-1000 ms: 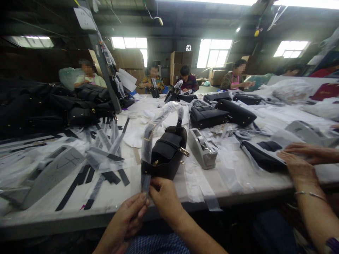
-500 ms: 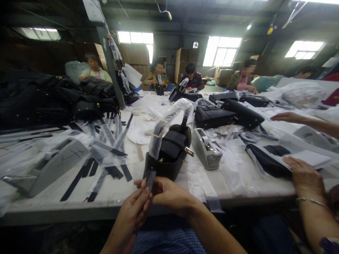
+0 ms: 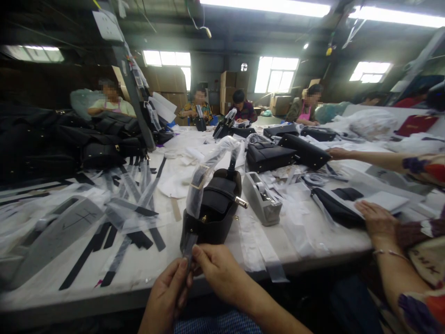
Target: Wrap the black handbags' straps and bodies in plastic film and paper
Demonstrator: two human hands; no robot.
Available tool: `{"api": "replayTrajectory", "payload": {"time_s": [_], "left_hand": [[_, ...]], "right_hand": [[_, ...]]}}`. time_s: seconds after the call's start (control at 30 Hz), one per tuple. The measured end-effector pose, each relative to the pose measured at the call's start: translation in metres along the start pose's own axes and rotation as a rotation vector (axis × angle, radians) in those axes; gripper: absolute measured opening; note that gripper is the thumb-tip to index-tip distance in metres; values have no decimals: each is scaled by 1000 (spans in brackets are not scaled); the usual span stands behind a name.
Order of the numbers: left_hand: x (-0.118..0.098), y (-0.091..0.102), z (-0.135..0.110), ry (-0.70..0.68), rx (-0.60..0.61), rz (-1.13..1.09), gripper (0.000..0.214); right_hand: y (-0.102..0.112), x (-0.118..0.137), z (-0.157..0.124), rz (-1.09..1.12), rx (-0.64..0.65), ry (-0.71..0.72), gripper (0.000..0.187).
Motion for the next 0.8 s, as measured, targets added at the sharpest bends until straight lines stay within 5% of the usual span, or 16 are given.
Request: {"api": "replayTrajectory", "payload": {"time_s": [0.23,0.33,0.47,0.63,0.8], "left_hand": [[-34,46,17,-275,-47,523,51],[-77,52,33,-397,-110,596,49],[-141,32,71,-590,-72,465,45],[-180,50,154,-560,-106,456,53],[-178,66,213,-420,-115,487,59]], "right_hand": [[61,32,-7,-9,-415,190,38],[76,49,4,28,-419,243,34],[84,73,22,86,-342,249,41],[92,89,25,53,-278,209,43],[118,76,17,-101,-339,166,36]]}}
Point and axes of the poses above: each hand's wrist, its own z-axis towards the middle knuckle, its own y-axis out of the back of the hand, x = y × z, the point moved 3 cm from there along z, towards the middle knuckle, and after that the axes turned 5 degrees about -y, right-handed, at the moved point
